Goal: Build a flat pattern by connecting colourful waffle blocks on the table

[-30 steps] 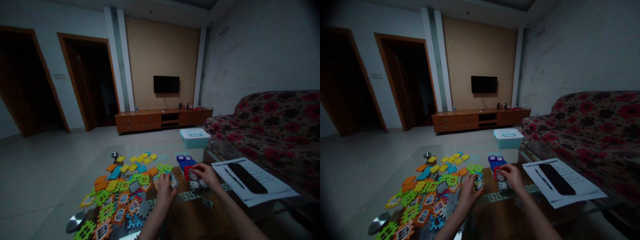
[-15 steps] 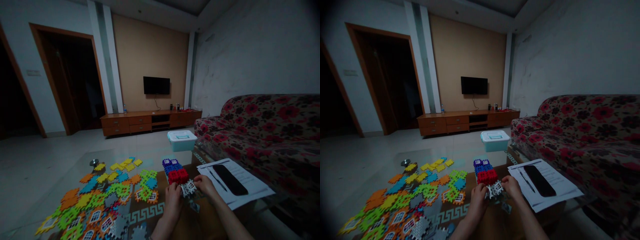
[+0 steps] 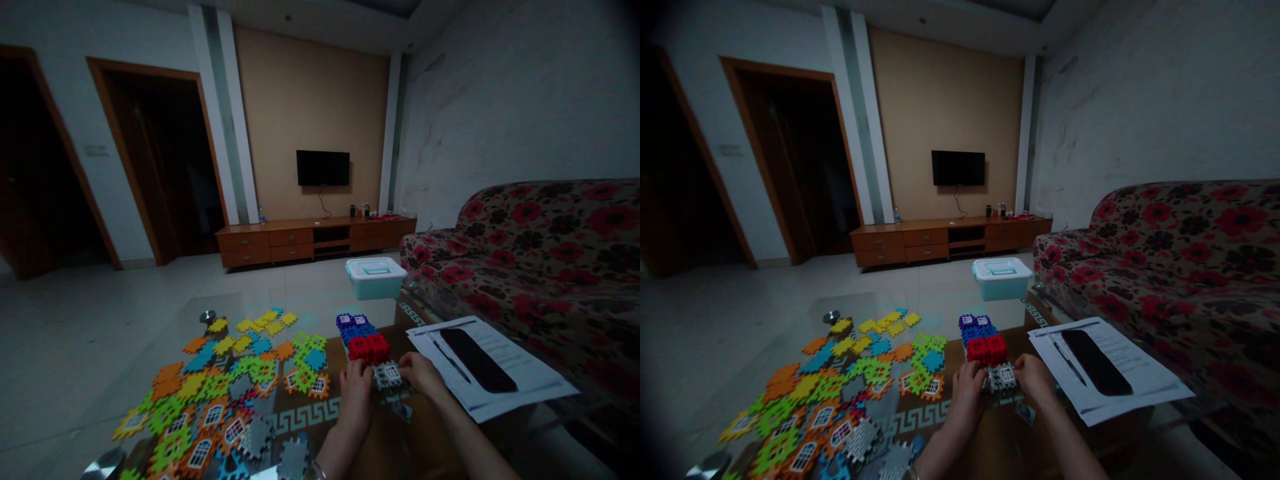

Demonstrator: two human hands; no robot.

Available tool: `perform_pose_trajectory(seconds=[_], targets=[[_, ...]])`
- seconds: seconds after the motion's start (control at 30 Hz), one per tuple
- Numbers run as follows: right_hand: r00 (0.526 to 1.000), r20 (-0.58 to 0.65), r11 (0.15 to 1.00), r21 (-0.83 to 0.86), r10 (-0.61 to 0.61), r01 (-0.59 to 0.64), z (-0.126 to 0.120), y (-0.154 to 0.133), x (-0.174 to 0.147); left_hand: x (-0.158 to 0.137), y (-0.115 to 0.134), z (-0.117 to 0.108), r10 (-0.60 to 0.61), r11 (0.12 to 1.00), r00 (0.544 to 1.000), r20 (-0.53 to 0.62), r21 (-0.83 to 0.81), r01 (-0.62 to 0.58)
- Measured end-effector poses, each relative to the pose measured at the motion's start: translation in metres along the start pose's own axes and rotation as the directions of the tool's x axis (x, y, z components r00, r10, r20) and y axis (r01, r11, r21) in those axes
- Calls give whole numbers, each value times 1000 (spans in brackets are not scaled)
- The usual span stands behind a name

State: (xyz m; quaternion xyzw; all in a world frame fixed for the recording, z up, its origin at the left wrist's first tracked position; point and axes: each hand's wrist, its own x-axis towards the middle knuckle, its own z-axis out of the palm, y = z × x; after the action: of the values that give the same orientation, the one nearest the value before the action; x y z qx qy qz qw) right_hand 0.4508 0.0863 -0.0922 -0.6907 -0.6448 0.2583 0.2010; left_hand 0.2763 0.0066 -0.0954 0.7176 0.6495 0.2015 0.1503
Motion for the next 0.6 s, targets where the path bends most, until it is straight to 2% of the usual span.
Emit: perform_pose_trajectory(seconds=[0.2, 0.3, 0.43, 0.6], targets=[[983, 84, 951, -250, -164, 180, 8, 8, -10, 2, 5, -3, -86, 993, 996, 31, 79, 84], [983, 79, 914, -362, -165, 182, 14, 5, -15, 3, 6, -2, -126, 989, 991, 36, 87, 123], [985, 75, 896, -409, -154, 171, 16, -2, -16, 3, 5, -2, -148, 985, 988, 45, 92, 144], [977, 105, 895, -392, -187, 214, 17, -4, -9, 3, 7, -1, -180, 981, 983, 32, 76, 178]])
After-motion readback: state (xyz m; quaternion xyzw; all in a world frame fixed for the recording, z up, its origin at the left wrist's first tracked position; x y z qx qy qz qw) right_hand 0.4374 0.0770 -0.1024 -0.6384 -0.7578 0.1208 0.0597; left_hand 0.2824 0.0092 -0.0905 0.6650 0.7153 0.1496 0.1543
